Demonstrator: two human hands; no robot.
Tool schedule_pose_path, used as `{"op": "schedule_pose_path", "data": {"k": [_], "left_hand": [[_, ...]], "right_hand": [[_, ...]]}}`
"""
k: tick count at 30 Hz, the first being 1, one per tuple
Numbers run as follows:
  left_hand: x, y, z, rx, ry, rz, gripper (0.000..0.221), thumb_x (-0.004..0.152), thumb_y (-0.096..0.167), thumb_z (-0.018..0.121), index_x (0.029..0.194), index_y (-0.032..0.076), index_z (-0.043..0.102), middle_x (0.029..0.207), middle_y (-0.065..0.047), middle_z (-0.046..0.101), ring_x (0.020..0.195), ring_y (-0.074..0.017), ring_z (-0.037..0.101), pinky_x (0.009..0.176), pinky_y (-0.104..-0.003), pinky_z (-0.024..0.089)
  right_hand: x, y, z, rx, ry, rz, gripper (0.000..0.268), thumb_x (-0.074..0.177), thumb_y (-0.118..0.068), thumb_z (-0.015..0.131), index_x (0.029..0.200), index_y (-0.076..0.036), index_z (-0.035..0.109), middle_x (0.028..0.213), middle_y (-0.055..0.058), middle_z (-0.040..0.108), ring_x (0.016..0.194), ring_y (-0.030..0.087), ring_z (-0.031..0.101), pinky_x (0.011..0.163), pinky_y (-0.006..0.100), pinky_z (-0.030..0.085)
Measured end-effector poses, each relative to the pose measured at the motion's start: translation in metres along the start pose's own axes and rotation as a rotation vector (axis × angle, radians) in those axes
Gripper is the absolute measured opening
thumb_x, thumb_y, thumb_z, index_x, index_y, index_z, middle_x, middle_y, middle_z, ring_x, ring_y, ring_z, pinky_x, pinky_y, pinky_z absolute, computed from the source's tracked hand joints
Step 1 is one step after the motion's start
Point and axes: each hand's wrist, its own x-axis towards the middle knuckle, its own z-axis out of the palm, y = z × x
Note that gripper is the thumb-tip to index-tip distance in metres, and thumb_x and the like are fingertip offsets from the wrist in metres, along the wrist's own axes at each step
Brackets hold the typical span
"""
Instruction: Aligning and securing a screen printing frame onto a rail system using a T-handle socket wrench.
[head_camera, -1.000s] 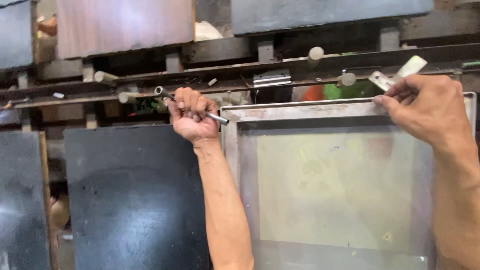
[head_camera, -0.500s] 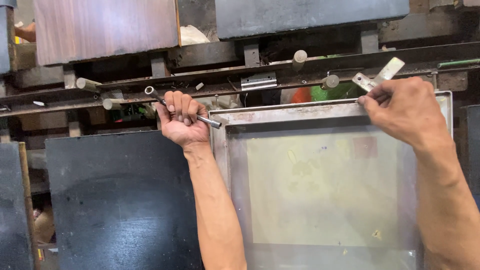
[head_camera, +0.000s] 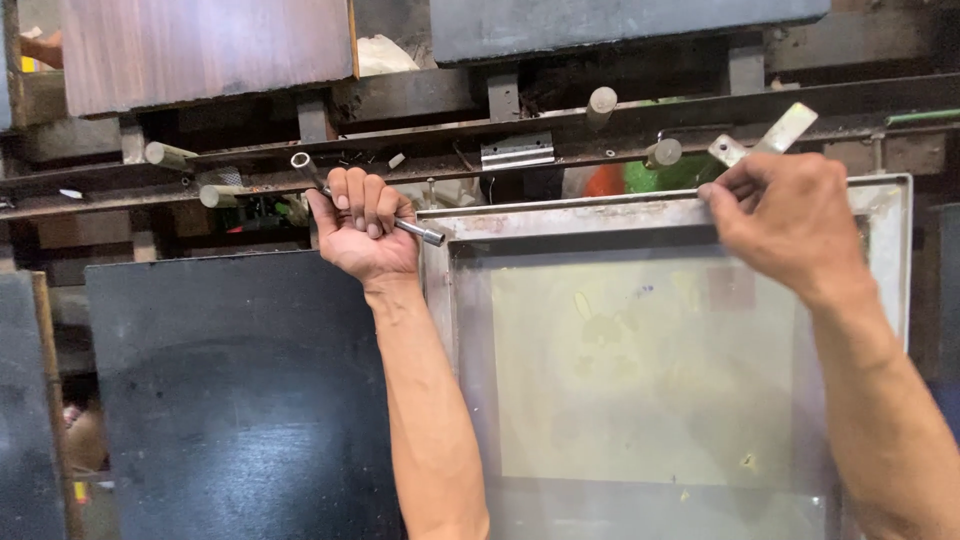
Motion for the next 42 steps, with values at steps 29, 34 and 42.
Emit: {"op": "schedule_pose_path", "data": {"k": [29, 34, 42], "left_hand": [[0.005, -0.002, 0.003, 0.245, 0.037, 0.046, 0.044, 0.102, 0.041, 0.044, 0.07, 0.011, 0.042, 0.058, 0.003, 0.025, 0.044, -0.0077, 0.02, 0.042, -0.025, 0.016], [0.004, -0.003, 0.004, 0.241, 0.041, 0.037, 0.045, 0.102, 0.042, 0.043, 0.069, 0.012, 0.04, 0.057, 0.004, 0.024, 0.043, -0.0067, 0.02, 0.042, -0.023, 0.016], [0.005, -0.003, 0.004, 0.246, 0.027, 0.043, 0.045, 0.102, 0.042, 0.042, 0.069, 0.011, 0.042, 0.057, 0.003, 0.025, 0.044, -0.0072, 0.021, 0.042, -0.024, 0.017]], "right_hand": [[0.001, 0.006, -0.002, 0.027, 0.001, -0.19, 0.004, 0.101, -0.006, 0.078, 0.1, -0.001, 0.078, 0.083, 0.008, 0.074, 0.065, 0.016, 0.064, 0.066, 0.029, 0.052], [-0.004, 0.01, -0.006, 0.052, 0.06, -0.277, 0.011, 0.1, -0.001, 0.08, 0.11, -0.001, 0.077, 0.095, 0.009, 0.073, 0.069, 0.016, 0.06, 0.071, 0.027, 0.049], [0.0, 0.024, 0.001, -0.332, 0.117, -0.579, 0.009, 0.105, -0.01, 0.082, 0.106, -0.008, 0.073, 0.1, 0.004, 0.072, 0.085, 0.02, 0.068, 0.071, 0.033, 0.054]]}}
